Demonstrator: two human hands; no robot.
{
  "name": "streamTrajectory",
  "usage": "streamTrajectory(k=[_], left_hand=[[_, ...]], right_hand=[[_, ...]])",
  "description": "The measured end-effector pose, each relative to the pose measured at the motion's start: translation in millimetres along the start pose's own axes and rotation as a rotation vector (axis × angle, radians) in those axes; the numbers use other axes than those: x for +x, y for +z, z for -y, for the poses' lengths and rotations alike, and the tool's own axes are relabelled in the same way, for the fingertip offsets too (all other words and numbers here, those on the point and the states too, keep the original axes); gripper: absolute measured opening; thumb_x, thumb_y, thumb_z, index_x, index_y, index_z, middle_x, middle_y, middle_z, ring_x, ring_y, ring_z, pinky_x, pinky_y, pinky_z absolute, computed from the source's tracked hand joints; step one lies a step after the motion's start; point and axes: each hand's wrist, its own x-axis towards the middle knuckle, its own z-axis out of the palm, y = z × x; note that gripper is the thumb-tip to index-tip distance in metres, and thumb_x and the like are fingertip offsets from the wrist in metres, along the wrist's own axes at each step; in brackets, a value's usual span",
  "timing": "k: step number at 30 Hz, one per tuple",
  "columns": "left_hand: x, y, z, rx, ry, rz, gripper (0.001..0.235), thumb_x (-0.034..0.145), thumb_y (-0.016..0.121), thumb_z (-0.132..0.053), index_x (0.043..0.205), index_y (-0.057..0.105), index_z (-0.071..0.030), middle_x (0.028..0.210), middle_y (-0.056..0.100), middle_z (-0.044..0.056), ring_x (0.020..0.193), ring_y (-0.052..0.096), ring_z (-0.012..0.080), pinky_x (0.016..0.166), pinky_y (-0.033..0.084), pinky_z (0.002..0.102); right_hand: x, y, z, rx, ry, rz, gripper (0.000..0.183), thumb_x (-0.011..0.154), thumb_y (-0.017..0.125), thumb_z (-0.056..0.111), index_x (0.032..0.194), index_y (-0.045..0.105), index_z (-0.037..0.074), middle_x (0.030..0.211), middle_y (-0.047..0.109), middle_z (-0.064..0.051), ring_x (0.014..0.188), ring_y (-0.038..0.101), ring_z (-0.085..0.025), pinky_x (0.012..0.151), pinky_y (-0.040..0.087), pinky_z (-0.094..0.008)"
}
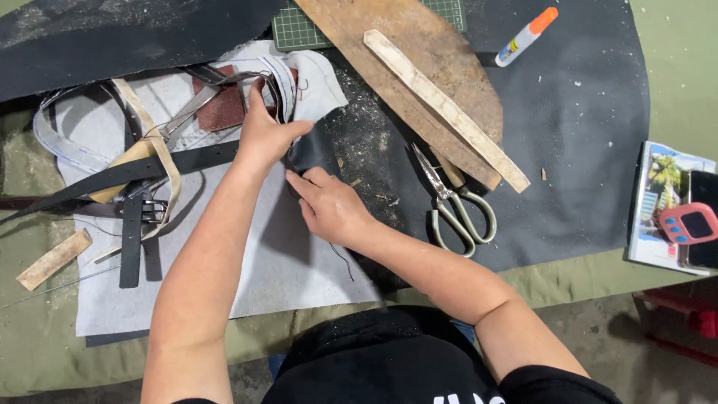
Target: The person handles a black curved leather piece, then places a white paper pattern on a black fabric sheet and cuts along the marked line using scissors. The cut fabric strip is set aside.
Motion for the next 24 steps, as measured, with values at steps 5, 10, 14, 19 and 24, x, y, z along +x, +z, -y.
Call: streamTrajectory(k=[5, 10, 14, 19, 24], left_hand=[[33, 15, 30, -0.104, 0.001, 0.002, 0.103, 0.092, 0.083, -0.042, 0.158, 0.017, 0.001, 0.158, 0.024, 0.037, 0.148, 0.029, 0.0498, 0.118, 0.033, 0.062], [11, 23, -3, 0.091, 0.001, -0.021, 0.092, 0.089, 0.082, -0.043, 0.154, 0.031, -0.004, 0.15, 0.043, 0.027, 0.14, 0.046, 0.0415, 0.115, 0.041, 0.054], [-8, 42, -26, 0.429, 0.081, 0.036, 0.09, 0.081, 0.083, -0.033, 0.146, 0.036, 0.006, 0.14, 0.051, 0.031, 0.133, 0.051, 0.0468, 0.112, 0.04, 0.057], [-14, 33, -26, 0.396, 0.123, 0.02, 0.092, 0.079, 0.074, -0.021, 0.15, 0.027, 0.013, 0.138, 0.052, 0.037, 0.131, 0.052, 0.053, 0.111, 0.038, 0.063], [8, 22, 19, -0.229, 0.017, -0.116, 0.087, 0.071, 0.091, -0.024, 0.142, 0.045, -0.004, 0.139, 0.053, 0.029, 0.128, 0.057, 0.0458, 0.096, 0.051, 0.06]], right_hand=[[-34, -13, -7, 0.177, 0.09, -0.293, 0.064, 0.086, 0.076, 0.019, 0.146, 0.054, 0.016, 0.113, 0.06, -0.007, 0.089, 0.071, -0.023, 0.071, 0.062, -0.031], [-62, -54, -8, 0.356, 0.37, -0.357, 0.088, 0.084, 0.081, 0.025, 0.156, 0.034, 0.007, 0.125, 0.053, -0.021, 0.111, 0.064, -0.039, 0.096, 0.054, -0.048], [-65, -99, 24, 0.525, 0.589, -0.1, 0.104, 0.09, 0.074, 0.025, 0.163, 0.002, 0.009, 0.161, 0.022, -0.035, 0.146, 0.028, -0.051, 0.119, 0.03, -0.058], [-75, -93, 10, 0.4, 0.435, 0.024, 0.081, 0.095, 0.069, 0.03, 0.16, 0.026, 0.009, 0.156, 0.039, -0.029, 0.143, 0.039, -0.045, 0.115, 0.038, -0.056], [-76, -69, -36, 0.377, 0.383, 0.059, 0.052, 0.099, 0.063, 0.017, 0.149, 0.051, 0.01, 0.143, 0.059, -0.018, 0.137, 0.052, -0.034, 0.112, 0.045, -0.046]])
